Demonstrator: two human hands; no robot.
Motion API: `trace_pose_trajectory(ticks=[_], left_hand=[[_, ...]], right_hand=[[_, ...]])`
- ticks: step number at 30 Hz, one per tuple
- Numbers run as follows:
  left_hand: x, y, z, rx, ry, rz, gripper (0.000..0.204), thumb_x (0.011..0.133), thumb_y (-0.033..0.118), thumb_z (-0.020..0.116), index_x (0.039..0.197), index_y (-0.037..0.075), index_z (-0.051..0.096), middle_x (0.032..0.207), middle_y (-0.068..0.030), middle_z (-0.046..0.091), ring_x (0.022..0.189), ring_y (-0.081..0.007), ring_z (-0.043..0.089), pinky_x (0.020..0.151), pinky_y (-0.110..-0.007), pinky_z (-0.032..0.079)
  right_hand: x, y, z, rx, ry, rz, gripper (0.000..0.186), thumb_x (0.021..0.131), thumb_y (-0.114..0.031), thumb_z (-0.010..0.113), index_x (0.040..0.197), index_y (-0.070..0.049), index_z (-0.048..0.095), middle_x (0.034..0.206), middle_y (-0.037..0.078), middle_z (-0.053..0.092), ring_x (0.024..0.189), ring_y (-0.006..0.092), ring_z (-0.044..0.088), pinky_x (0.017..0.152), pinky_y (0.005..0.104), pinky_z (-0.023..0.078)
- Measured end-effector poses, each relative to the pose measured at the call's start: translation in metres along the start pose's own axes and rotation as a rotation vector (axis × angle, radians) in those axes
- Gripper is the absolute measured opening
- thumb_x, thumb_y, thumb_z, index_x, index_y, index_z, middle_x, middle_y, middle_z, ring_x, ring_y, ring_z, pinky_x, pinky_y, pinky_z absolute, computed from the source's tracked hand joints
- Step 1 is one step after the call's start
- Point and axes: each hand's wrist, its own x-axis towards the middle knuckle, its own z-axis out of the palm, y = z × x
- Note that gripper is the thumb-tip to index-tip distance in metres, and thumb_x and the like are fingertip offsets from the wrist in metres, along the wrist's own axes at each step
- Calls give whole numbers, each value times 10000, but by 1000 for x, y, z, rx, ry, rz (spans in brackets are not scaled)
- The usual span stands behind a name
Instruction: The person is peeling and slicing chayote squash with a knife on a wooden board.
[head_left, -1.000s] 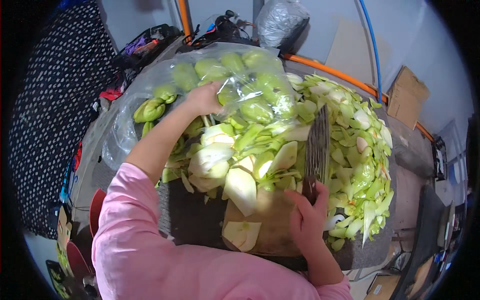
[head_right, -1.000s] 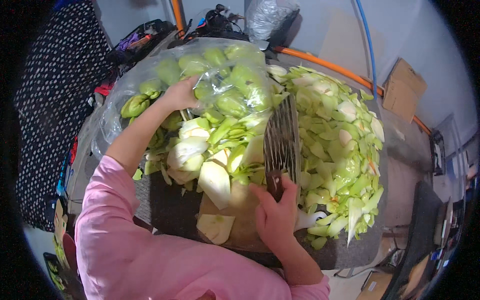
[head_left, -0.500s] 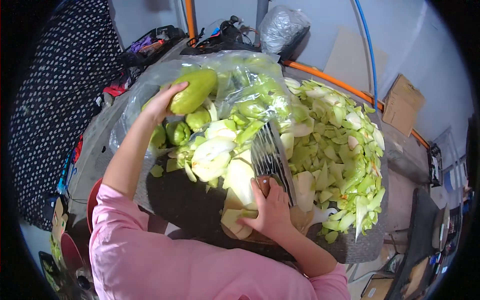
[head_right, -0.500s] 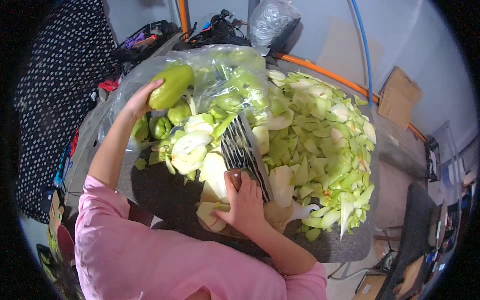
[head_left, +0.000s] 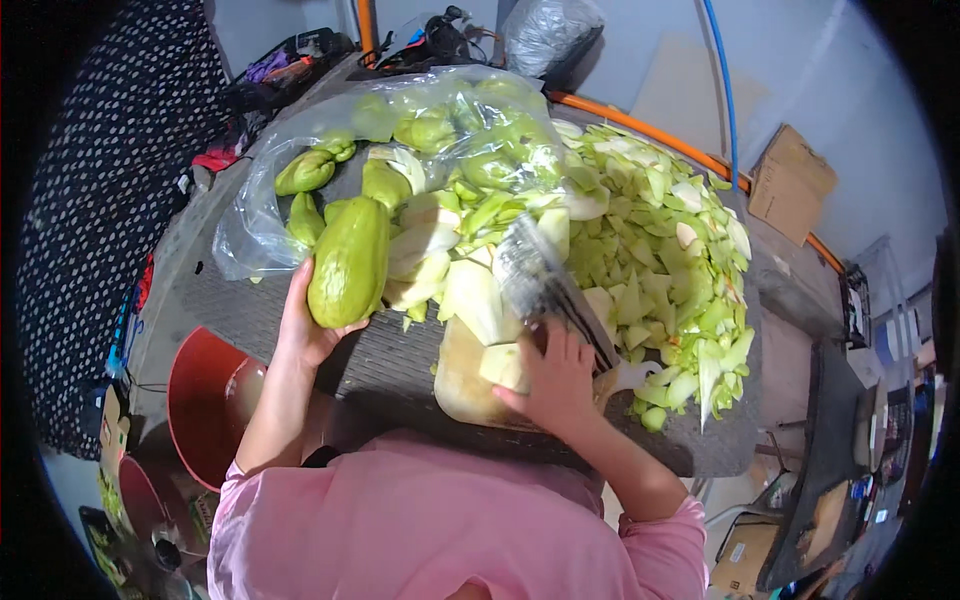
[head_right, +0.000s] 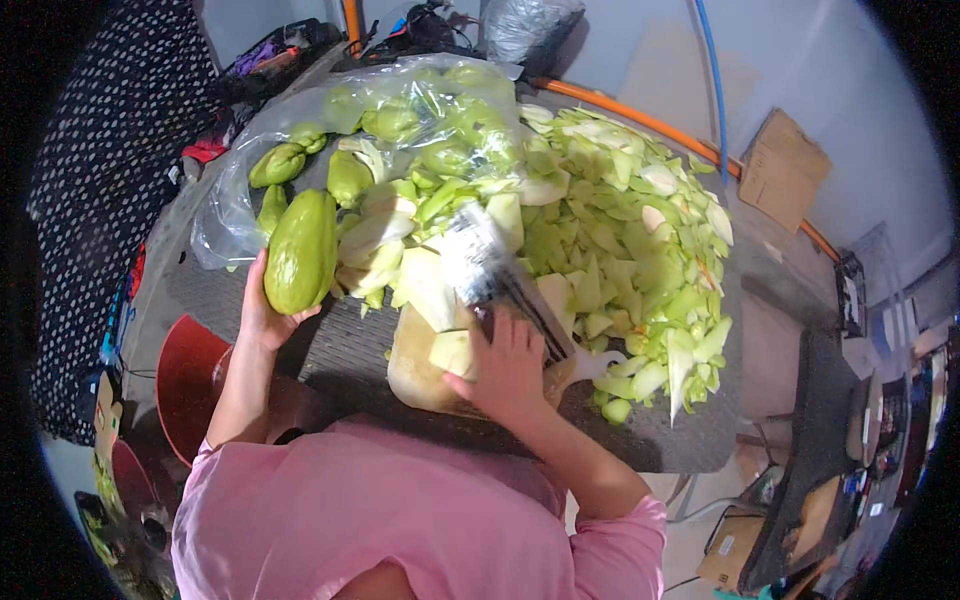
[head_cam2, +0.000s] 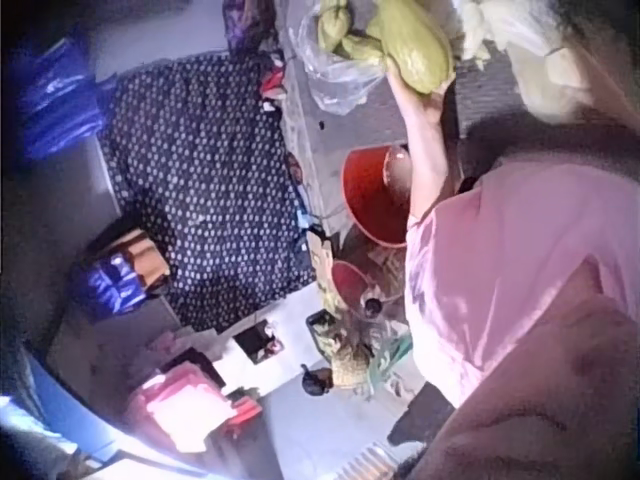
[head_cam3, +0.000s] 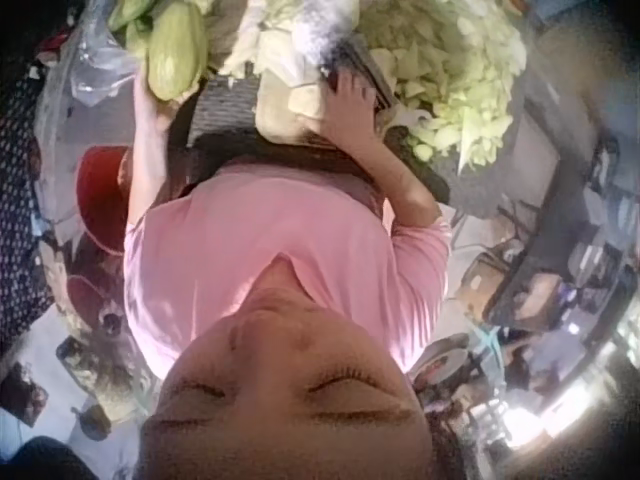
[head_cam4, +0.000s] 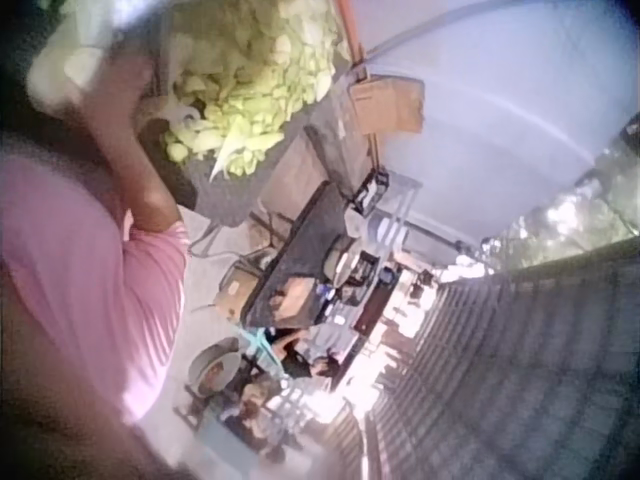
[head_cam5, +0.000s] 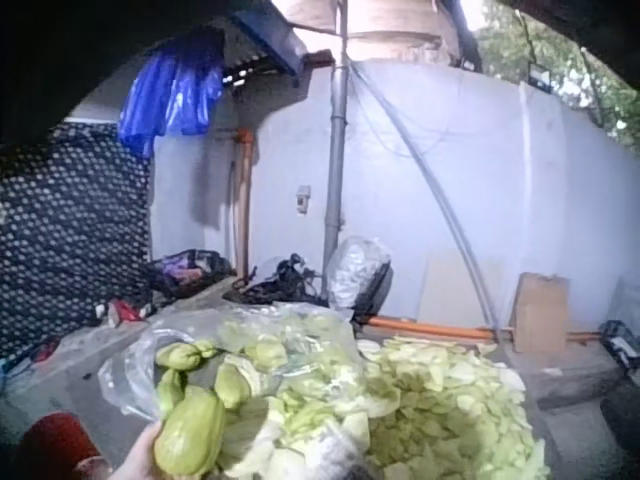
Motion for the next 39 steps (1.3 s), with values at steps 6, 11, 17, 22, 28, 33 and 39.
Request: trace_pose_trajectory(ticks=[6,11,17,22,28,33,39], left_hand=[[-22,-3,-2,238,-143,100,820,691,313,751,1354,60,340,1320,-144,455,1227,-280,450,1004,-394,396],[-18,7,44,1091,-388,314,872,570,244,823,1290,56,369,1228,-147,508,1139,-300,510,929,-384,433],[-14,-2,119,1604,-599,763,873,546,284,843,1274,99,397,1129,-147,556,1061,-327,554,899,-396,454],[6,-74,133,1289,-602,847,876,539,301,842,1279,114,413,1232,-165,479,1103,-369,489,940,-429,418],[-5,-111,151,1630,-720,881,809,573,307,811,1274,132,446,1278,-145,438,1116,-348,476,937,-421,421],[0,-92,135,1580,-587,773,855,554,294,813,1302,131,431,1298,-149,409,1120,-342,467,927,-424,426],[-1,-106,134,1622,-498,905,913,531,277,827,1323,116,404,1288,-156,418,1132,-372,467,937,-426,424]], right_hand=[[4,48,-13,-13,113,22,610,615,-519,718,1035,-94,596,1195,199,422,1041,337,424,835,439,313],[11,54,-23,-11,-27,31,565,591,-479,737,987,-96,612,1134,174,436,1017,325,440,831,435,313],[4,64,-21,-17,93,25,451,632,-370,719,983,-102,627,1145,171,453,1003,313,459,824,432,323],[-6,83,-22,1,257,103,343,687,-196,683,1009,-92,625,1170,194,478,979,347,498,799,435,396],[-15,108,-19,79,362,145,264,726,-118,665,980,-62,617,1138,232,500,985,403,537,808,431,476],[-17,120,-40,46,419,201,227,762,-123,666,977,-74,610,1178,253,482,1000,415,541,822,427,476],[25,138,-77,-149,644,168,247,782,-136,671,1003,-52,599,1176,230,491,1017,381,524,885,383,432]])
